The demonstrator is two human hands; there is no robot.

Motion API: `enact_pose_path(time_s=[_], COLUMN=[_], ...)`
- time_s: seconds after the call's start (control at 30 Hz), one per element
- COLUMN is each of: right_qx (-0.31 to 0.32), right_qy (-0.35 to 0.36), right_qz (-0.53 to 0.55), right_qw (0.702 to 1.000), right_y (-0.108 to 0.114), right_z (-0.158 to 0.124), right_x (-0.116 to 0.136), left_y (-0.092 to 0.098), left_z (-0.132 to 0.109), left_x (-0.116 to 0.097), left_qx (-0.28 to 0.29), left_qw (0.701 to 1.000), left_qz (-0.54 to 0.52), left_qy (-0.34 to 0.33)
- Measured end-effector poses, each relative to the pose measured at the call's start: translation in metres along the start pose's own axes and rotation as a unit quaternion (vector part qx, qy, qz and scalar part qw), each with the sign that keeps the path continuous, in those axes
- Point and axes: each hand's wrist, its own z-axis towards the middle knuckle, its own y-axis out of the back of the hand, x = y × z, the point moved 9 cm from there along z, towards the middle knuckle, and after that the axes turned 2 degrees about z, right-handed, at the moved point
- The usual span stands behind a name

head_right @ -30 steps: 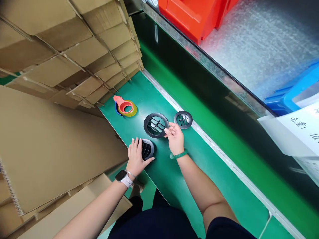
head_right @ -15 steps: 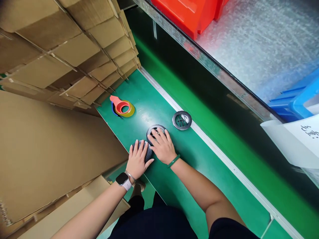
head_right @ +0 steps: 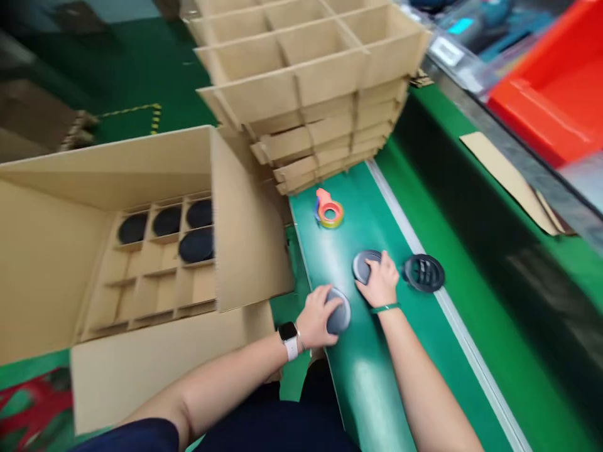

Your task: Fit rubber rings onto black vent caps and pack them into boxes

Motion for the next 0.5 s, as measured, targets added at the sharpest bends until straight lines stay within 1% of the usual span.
enact_pose_path(time_s=[0.07, 0.1, 0.13, 0.17, 0.2, 0.23, 0.27, 0.3, 0.33, 0.37, 0.4, 0.43, 0.47, 0.5], right_qx=[-0.015, -0.020, -0.024, -0.027, -0.034, -0.033, -0.029, -0.005, 0.027, 0.071, 0.110, 0.153, 0.191, 0.193], right_qy=[-0.027, -0.049, -0.069, -0.082, -0.084, -0.065, -0.041, -0.006, 0.031, 0.078, 0.121, 0.168, 0.209, 0.229], right_qz=[0.008, 0.023, 0.046, 0.073, 0.099, 0.125, 0.157, 0.201, 0.252, 0.295, 0.328, 0.350, 0.363, 0.380], right_qw=[1.000, 0.998, 0.996, 0.994, 0.991, 0.989, 0.986, 0.980, 0.967, 0.950, 0.930, 0.909, 0.888, 0.875], right_y=[-0.001, -0.001, -0.001, 0.001, 0.004, 0.007, 0.010, 0.012, 0.013, 0.013, 0.015, 0.015, 0.015, 0.016], right_z=[0.000, -0.004, -0.012, -0.024, -0.040, -0.058, -0.078, -0.098, -0.118, -0.135, -0.149, -0.159, -0.164, -0.158], right_x=[-0.003, -0.004, -0.005, -0.002, 0.005, 0.020, 0.040, 0.067, 0.101, 0.142, 0.189, 0.240, 0.294, 0.344], left_y=[0.015, 0.029, 0.046, 0.068, 0.092, 0.121, 0.152, 0.184, 0.218, 0.248, 0.275, 0.300, 0.321, 0.338], left_z=[-0.046, -0.074, -0.101, -0.129, -0.156, -0.181, -0.206, -0.230, -0.252, -0.271, -0.288, -0.302, -0.315, -0.323], left_x=[0.004, 0.010, 0.020, 0.036, 0.058, 0.085, 0.117, 0.150, 0.184, 0.218, 0.251, 0.285, 0.318, 0.348], left_qx=[0.021, 0.024, 0.020, 0.005, -0.014, -0.041, -0.077, -0.116, -0.164, -0.199, -0.231, -0.264, -0.290, -0.306], left_qw=[0.998, 0.995, 0.994, 0.994, 0.996, 0.997, 0.994, 0.985, 0.970, 0.955, 0.939, 0.918, 0.893, 0.874], left_qz=[-0.041, -0.064, -0.081, -0.089, -0.083, -0.064, -0.035, 0.004, 0.041, 0.061, 0.074, 0.088, 0.106, 0.122], left_qy=[-0.054, -0.071, -0.074, -0.060, -0.026, 0.018, 0.073, 0.126, 0.173, 0.213, 0.245, 0.282, 0.327, 0.357])
